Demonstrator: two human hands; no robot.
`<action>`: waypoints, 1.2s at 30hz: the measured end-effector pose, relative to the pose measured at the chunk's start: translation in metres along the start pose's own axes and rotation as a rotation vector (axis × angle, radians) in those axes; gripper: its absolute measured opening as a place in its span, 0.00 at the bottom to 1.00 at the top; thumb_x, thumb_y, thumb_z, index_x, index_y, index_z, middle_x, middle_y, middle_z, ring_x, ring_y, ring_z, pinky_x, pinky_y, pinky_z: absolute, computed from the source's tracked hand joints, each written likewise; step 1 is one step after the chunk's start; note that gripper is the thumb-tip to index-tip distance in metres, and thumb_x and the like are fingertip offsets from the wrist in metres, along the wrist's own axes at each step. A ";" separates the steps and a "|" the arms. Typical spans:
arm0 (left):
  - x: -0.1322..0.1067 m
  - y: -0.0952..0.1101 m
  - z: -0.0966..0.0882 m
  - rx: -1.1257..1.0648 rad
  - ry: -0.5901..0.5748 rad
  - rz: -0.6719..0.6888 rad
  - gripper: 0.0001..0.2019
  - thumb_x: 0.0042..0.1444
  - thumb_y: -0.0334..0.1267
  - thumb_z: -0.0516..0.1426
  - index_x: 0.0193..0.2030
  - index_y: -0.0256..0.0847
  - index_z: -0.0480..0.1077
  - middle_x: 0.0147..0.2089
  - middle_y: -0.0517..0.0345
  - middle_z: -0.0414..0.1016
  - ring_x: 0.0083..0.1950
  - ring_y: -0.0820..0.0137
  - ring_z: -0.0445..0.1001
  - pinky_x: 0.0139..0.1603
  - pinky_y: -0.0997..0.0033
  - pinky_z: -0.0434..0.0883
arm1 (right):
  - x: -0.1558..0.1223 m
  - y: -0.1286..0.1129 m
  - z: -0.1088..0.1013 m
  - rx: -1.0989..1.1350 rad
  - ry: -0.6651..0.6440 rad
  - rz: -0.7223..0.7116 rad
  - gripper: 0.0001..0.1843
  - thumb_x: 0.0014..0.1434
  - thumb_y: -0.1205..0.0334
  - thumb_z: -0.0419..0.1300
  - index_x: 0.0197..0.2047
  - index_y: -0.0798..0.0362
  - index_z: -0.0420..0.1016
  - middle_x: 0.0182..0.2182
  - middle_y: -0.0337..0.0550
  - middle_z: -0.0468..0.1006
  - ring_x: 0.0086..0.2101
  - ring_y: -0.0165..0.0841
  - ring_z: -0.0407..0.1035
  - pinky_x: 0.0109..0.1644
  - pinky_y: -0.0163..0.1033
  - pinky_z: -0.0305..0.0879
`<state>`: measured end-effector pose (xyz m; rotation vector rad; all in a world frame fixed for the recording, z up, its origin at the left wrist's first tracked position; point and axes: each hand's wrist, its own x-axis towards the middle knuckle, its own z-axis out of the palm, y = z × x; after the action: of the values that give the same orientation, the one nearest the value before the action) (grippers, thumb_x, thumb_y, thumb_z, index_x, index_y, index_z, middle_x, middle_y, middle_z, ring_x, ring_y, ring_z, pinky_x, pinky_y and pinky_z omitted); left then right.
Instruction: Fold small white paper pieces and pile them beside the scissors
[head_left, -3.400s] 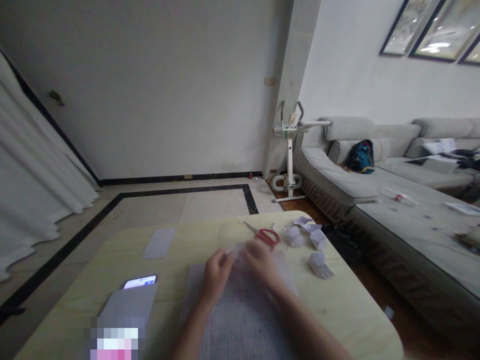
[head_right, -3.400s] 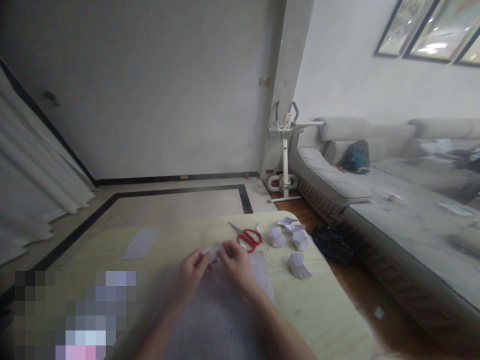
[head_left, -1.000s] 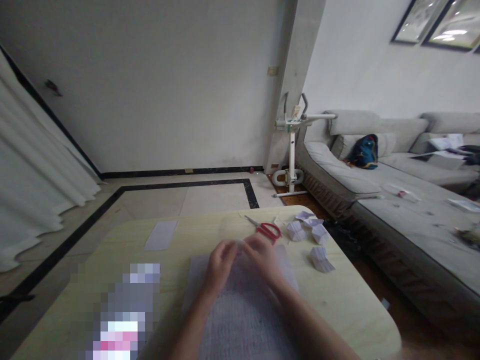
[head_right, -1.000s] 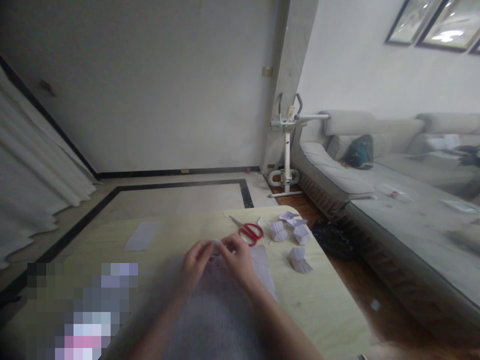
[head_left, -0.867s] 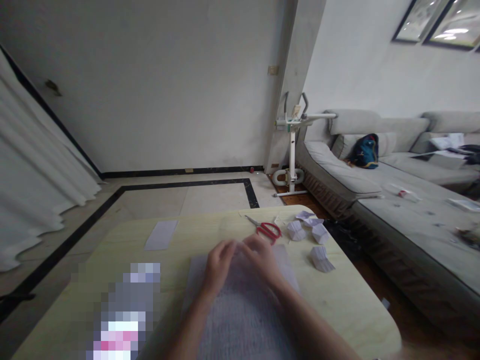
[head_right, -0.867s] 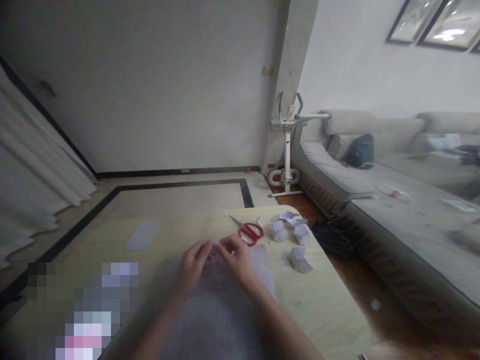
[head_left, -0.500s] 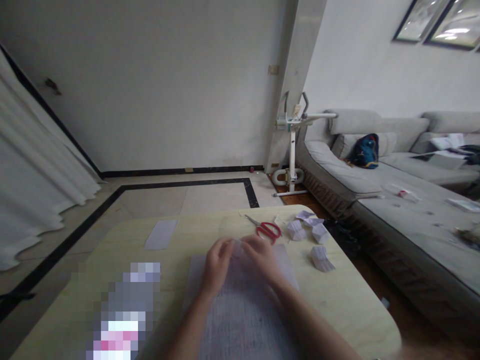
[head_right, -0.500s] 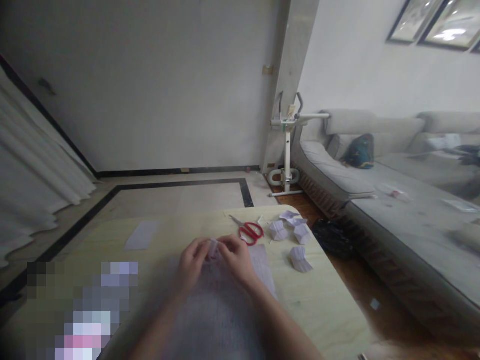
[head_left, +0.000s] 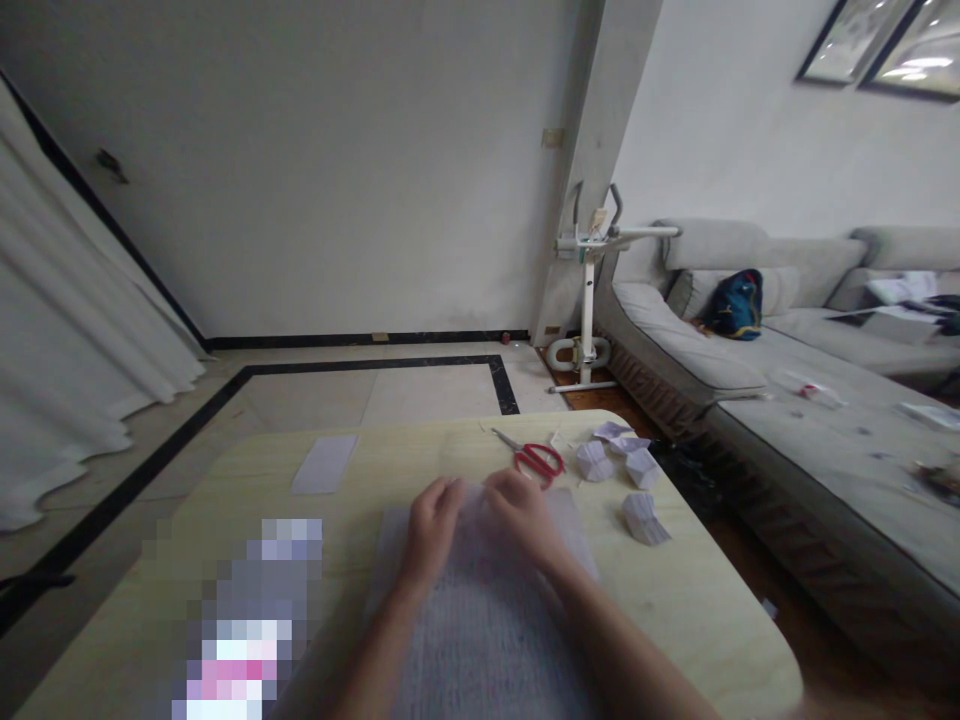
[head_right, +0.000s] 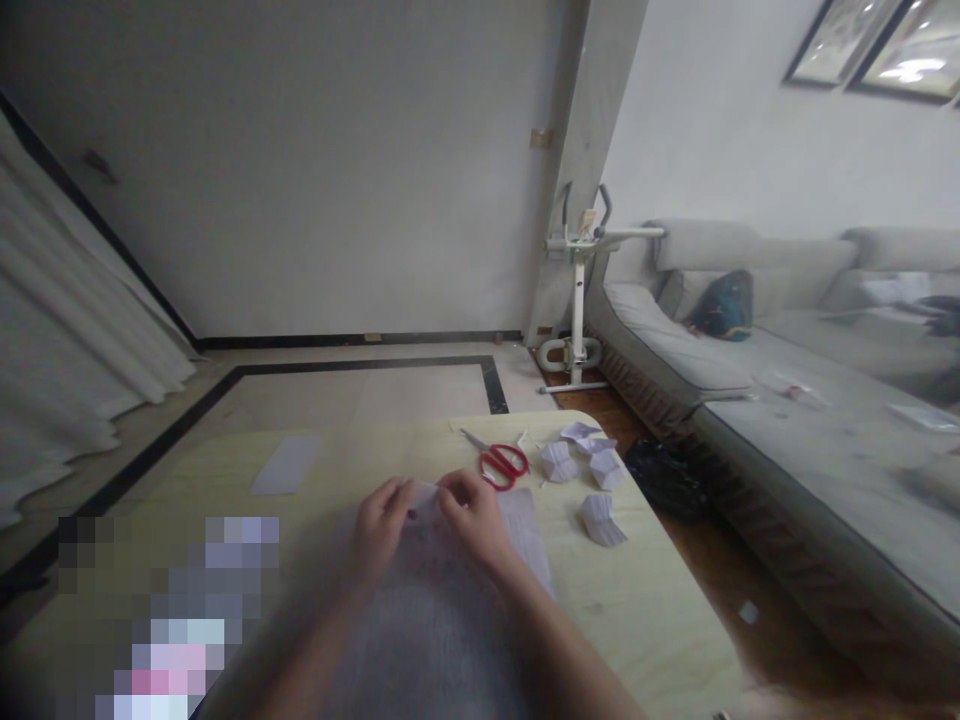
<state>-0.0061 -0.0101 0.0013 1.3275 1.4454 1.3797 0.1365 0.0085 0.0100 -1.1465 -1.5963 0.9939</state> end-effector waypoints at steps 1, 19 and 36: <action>0.001 0.000 0.000 0.004 -0.007 -0.011 0.16 0.53 0.47 0.55 0.21 0.39 0.64 0.19 0.65 0.61 0.24 0.73 0.63 0.25 0.78 0.60 | -0.001 0.000 0.001 0.003 -0.015 0.004 0.04 0.53 0.65 0.56 0.30 0.55 0.72 0.26 0.40 0.73 0.29 0.31 0.67 0.33 0.34 0.63; -0.001 -0.003 0.009 -0.236 -0.003 -0.067 0.16 0.53 0.47 0.57 0.39 0.35 0.72 0.36 0.51 0.77 0.36 0.66 0.76 0.37 0.70 0.72 | -0.001 0.008 0.002 -0.161 0.184 -0.262 0.05 0.53 0.68 0.57 0.27 0.53 0.69 0.23 0.39 0.69 0.26 0.31 0.63 0.31 0.35 0.60; 0.002 -0.020 0.008 -0.104 -0.034 0.043 0.17 0.53 0.31 0.54 0.50 0.38 0.69 0.53 0.48 0.72 0.55 0.64 0.70 0.56 0.64 0.66 | 0.001 0.014 0.003 -0.236 0.109 -0.159 0.09 0.53 0.66 0.58 0.39 0.53 0.73 0.30 0.43 0.73 0.30 0.32 0.66 0.34 0.37 0.63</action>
<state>-0.0026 -0.0046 -0.0195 1.3156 1.3126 1.4334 0.1369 0.0121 -0.0033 -1.1885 -1.7190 0.6427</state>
